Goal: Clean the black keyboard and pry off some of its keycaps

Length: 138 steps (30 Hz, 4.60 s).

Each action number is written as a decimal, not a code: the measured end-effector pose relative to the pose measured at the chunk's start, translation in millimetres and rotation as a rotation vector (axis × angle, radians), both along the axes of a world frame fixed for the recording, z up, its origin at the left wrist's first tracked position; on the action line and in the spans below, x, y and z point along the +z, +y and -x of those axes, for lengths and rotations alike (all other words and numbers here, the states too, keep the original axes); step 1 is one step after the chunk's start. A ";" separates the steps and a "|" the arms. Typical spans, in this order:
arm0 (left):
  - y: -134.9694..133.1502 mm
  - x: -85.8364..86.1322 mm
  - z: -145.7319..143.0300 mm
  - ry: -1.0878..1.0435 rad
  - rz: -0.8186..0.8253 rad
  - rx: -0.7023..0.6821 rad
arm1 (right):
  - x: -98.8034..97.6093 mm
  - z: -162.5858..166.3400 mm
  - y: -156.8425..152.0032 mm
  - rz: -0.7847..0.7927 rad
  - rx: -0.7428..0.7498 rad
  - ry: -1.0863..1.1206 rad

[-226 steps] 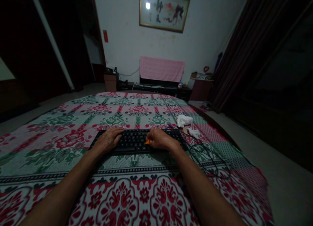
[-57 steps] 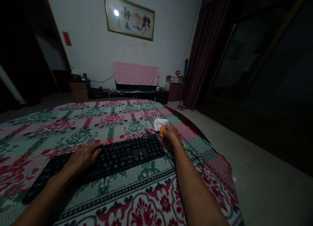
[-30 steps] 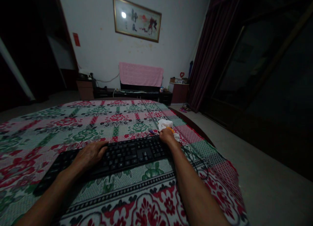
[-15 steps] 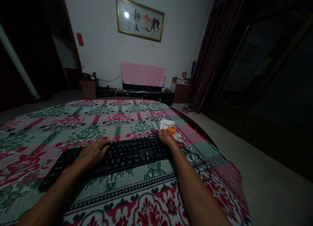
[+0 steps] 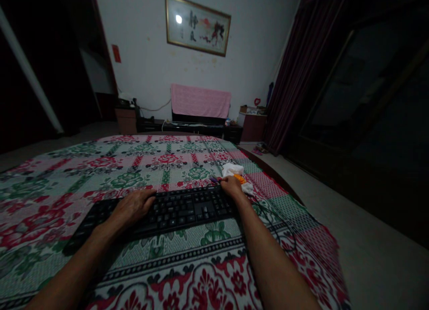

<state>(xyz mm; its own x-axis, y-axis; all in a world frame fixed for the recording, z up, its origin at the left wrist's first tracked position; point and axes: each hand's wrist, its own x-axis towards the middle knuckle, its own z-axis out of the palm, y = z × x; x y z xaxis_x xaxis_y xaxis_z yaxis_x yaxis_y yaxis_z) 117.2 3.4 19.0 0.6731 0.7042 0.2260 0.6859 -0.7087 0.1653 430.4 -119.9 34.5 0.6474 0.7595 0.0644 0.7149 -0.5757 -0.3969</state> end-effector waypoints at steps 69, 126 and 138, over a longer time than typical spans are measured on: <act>-8.5 8.6 -4.5 0.016 0.023 0.009 | 2.0 95.6 19.2 -0.664 0.328 0.131; -16.6 19.2 -9.7 -0.433 -0.175 -0.027 | 4.6 105.3 10.0 -0.479 0.769 0.005; -20.6 8.8 -12.8 -0.272 -0.221 -0.193 | 13.7 111.9 10.5 -0.501 0.795 0.688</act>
